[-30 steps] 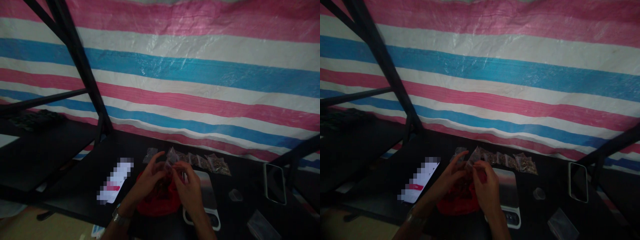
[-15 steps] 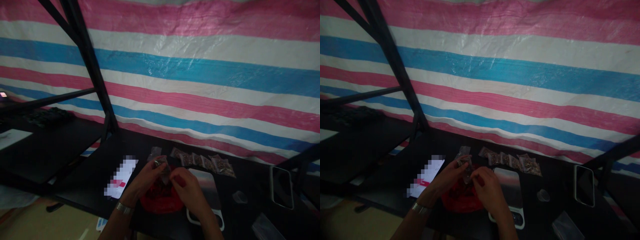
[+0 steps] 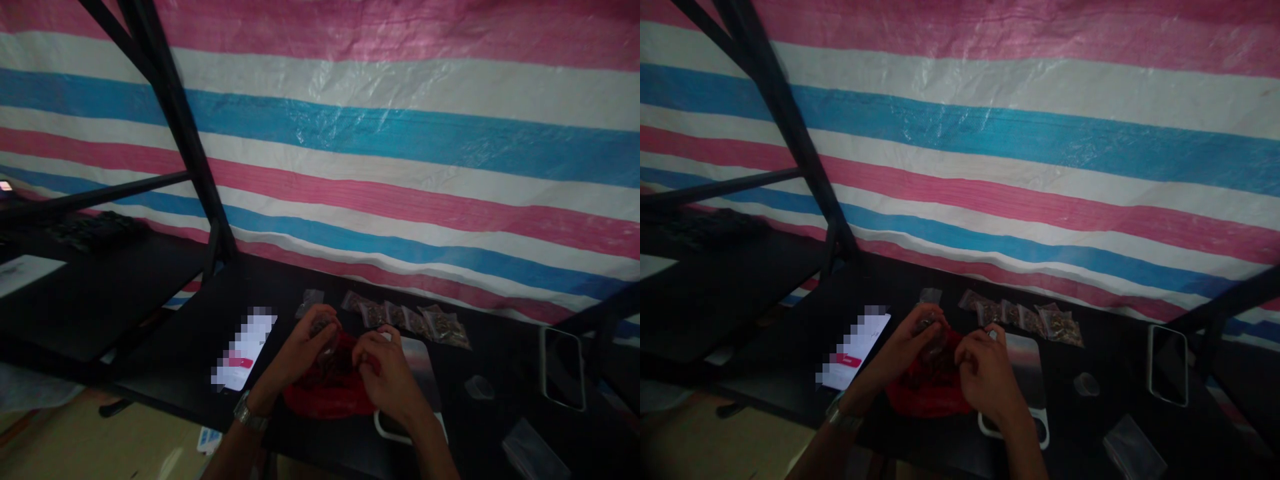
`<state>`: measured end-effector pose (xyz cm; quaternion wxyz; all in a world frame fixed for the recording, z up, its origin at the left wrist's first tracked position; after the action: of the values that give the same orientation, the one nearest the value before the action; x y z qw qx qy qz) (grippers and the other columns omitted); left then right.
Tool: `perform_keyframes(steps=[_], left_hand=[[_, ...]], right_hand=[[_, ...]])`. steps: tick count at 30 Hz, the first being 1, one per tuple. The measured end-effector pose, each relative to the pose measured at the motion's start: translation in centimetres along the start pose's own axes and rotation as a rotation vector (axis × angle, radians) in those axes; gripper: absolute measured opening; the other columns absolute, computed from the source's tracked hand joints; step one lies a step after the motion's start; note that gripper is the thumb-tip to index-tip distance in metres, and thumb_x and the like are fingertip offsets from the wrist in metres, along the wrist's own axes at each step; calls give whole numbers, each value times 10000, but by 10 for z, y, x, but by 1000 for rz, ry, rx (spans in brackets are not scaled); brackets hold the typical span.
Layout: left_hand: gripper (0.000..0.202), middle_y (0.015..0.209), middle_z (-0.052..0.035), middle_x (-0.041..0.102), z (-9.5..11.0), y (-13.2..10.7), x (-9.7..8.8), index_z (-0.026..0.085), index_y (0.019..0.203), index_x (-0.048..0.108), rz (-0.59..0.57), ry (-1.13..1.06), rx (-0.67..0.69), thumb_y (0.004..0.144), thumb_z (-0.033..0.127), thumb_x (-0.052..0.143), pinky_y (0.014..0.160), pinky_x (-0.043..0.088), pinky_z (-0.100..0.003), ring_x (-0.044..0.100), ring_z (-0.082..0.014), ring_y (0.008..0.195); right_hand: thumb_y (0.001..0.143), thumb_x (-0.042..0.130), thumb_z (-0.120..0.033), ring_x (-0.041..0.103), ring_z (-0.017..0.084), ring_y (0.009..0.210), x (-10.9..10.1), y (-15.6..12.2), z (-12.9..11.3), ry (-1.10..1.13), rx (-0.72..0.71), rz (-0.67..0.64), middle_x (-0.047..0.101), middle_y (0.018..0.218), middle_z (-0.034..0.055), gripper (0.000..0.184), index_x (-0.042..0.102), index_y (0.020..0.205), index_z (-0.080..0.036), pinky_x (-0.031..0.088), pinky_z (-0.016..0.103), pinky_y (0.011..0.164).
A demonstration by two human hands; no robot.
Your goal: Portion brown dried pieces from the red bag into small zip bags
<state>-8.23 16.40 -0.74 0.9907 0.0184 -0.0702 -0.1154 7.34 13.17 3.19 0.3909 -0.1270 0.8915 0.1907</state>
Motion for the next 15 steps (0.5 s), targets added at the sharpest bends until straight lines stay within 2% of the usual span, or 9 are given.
perform_keyframes(steps=[3, 6, 9, 13, 15], left_hand=[[347, 1064, -29, 713, 3, -3, 8, 251, 1261, 601, -60, 59, 19, 968, 412, 691, 849, 532, -293, 679, -181, 959], [357, 1112, -36, 724, 3, -5, 14, 265, 1318, 583, -107, 79, -5, 996, 407, 646, 881, 541, -302, 691, -187, 1002], [362, 1214, -59, 739, 1, -7, 15, 273, 1343, 575, -112, 75, -35, 1020, 436, 599, 948, 550, -339, 703, -209, 1078], [333, 1362, -86, 728, 0, -7, 15, 273, 1308, 605, -99, 66, -18, 1039, 467, 568, 1093, 506, -375, 666, -238, 1269], [340, 1430, -87, 702, 0, -8, 21, 275, 1322, 609, -142, 42, -20, 1044, 466, 567, 1159, 462, -376, 625, -240, 1357]], right_hand=[[672, 488, -1, 678, 192, 835, -3, 1, 0, -26, 7, 21, 684, 760, -36, 286, 620, 767, -236, 309, 477, 1083], [817, 519, -33, 699, 220, 957, -3, 2, -1, -52, 13, 54, 768, 927, -4, 271, 668, 909, -241, 299, 474, 1071], [946, 576, -136, 699, 254, 1050, 0, 3, 5, -83, 76, 74, 798, 1075, 42, 185, 699, 1035, -242, 297, 487, 1066], [955, 642, -155, 690, 284, 1098, 10, 3, 15, -100, 126, 20, 808, 1106, 67, 173, 741, 1064, -244, 296, 507, 1070], [947, 647, -131, 689, 284, 1106, 15, 2, 16, -90, 111, -11, 812, 1105, 58, 182, 754, 1034, -250, 294, 509, 1076]])
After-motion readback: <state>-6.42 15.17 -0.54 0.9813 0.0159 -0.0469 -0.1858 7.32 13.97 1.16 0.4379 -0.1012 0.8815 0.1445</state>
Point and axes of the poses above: each hand's wrist, its own y-axis towards the middle knuckle, its own x-axis out of the palm, z = x × y, the point moved 8 cm from there along y, towards the middle knuckle
